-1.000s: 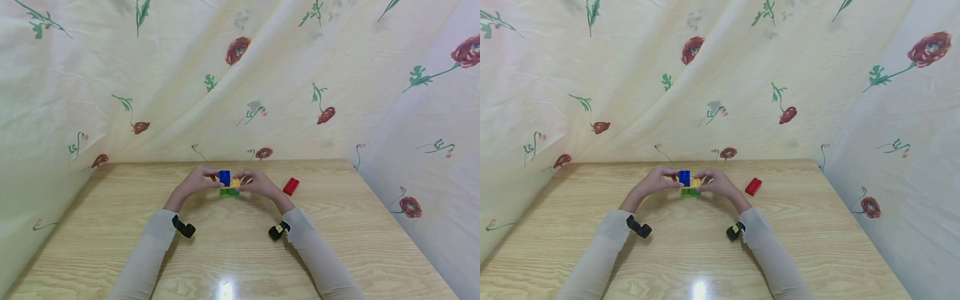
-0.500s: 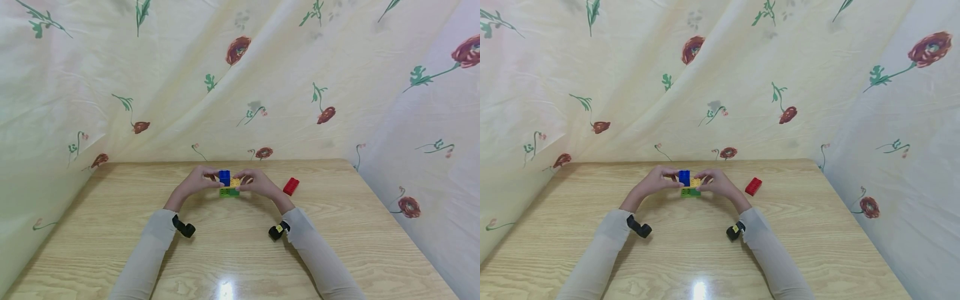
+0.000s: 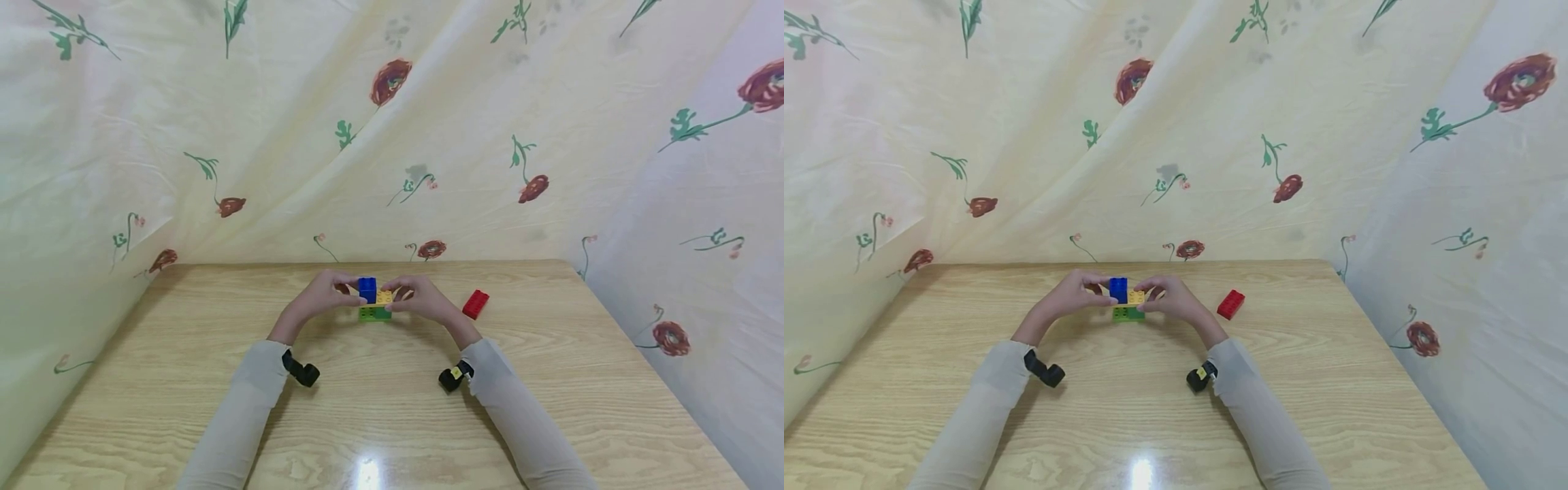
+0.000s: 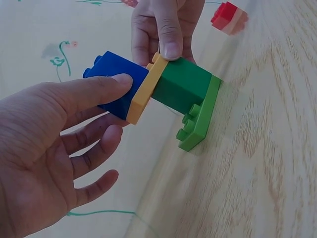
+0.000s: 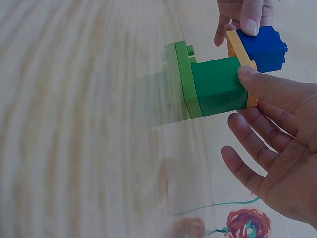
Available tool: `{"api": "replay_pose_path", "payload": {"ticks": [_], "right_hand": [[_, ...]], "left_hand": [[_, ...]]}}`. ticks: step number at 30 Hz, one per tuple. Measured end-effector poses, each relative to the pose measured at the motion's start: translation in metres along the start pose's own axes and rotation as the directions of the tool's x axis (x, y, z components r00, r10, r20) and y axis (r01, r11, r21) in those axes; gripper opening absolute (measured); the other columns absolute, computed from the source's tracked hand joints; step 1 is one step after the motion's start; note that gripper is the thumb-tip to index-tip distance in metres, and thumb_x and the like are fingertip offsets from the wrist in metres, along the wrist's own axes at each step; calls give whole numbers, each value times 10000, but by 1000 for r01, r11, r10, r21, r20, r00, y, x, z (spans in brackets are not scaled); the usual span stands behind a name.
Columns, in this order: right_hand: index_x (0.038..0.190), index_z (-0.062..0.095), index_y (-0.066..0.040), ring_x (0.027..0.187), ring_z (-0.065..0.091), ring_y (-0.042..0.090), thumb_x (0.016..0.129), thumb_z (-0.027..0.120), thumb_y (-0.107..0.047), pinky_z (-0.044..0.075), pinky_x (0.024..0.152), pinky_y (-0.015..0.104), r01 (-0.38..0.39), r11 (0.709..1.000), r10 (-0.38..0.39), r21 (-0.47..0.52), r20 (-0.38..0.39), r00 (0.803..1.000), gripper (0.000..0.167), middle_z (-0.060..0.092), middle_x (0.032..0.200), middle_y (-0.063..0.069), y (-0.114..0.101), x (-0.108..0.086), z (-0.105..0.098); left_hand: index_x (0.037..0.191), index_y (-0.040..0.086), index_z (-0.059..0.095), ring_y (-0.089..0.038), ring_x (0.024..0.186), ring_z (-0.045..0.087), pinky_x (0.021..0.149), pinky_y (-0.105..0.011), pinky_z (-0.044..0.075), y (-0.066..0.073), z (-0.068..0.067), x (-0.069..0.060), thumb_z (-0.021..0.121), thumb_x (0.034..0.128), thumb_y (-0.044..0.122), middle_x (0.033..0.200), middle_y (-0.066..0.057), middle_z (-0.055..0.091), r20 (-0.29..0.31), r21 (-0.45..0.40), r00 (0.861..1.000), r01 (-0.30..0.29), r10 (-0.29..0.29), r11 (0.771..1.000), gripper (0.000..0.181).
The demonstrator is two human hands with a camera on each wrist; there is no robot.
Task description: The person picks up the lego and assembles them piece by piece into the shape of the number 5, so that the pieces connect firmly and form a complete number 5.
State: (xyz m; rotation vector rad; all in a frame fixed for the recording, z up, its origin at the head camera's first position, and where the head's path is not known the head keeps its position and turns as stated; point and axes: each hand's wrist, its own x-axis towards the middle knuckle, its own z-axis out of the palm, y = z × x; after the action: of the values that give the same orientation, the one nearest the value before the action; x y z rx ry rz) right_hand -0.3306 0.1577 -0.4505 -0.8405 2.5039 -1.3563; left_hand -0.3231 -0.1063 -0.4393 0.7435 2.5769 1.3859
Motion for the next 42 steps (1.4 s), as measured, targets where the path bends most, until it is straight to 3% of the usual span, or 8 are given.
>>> {"api": "replay_pose_path", "payload": {"ticks": [9,18,24,30,42], "right_hand": [[1245,710,-60,947,670,227,898,782,-99,568,784,280,-20,999,20,-41,2,1000,357,710,1201,141,-3,0,-1],[1238,714,-59,960,665,226,886,791,-103,548,758,267,-9,998,10,-60,5,1000,363,709,1193,141,-5,1,0],[1259,704,-56,1045,664,277,880,799,-145,561,853,338,13,995,-11,-102,23,1000,401,706,1247,128,-8,1,-4],[1321,668,-74,1138,629,284,898,791,-244,527,985,459,-40,989,45,-144,30,999,472,686,1300,113,-13,-4,-19],[1318,668,-72,1132,636,318,929,753,-205,544,965,446,-89,972,87,-219,-18,996,420,676,1287,203,-7,-24,-67]], "left_hand": [[1291,26,696,-170,837,664,769,-301,540,1,0,0,800,893,183,1134,-144,751,0,-1,1000,-13,13,1000,441],[1253,20,718,-173,846,644,769,-297,530,0,0,0,805,885,166,1116,-149,747,-5,16,999,-34,34,999,406],[1269,34,713,-187,831,630,744,-308,519,0,0,0,803,889,179,1075,-135,750,6,-2,999,-48,48,999,417],[1293,30,696,-197,876,629,767,-309,516,1,1,0,809,883,187,1079,-116,756,0,1,999,-32,32,999,453],[1316,28,678,-261,1072,644,1017,-481,439,0,2,0,811,876,218,1167,-115,750,-27,15,1000,4,-4,1000,497]]}}
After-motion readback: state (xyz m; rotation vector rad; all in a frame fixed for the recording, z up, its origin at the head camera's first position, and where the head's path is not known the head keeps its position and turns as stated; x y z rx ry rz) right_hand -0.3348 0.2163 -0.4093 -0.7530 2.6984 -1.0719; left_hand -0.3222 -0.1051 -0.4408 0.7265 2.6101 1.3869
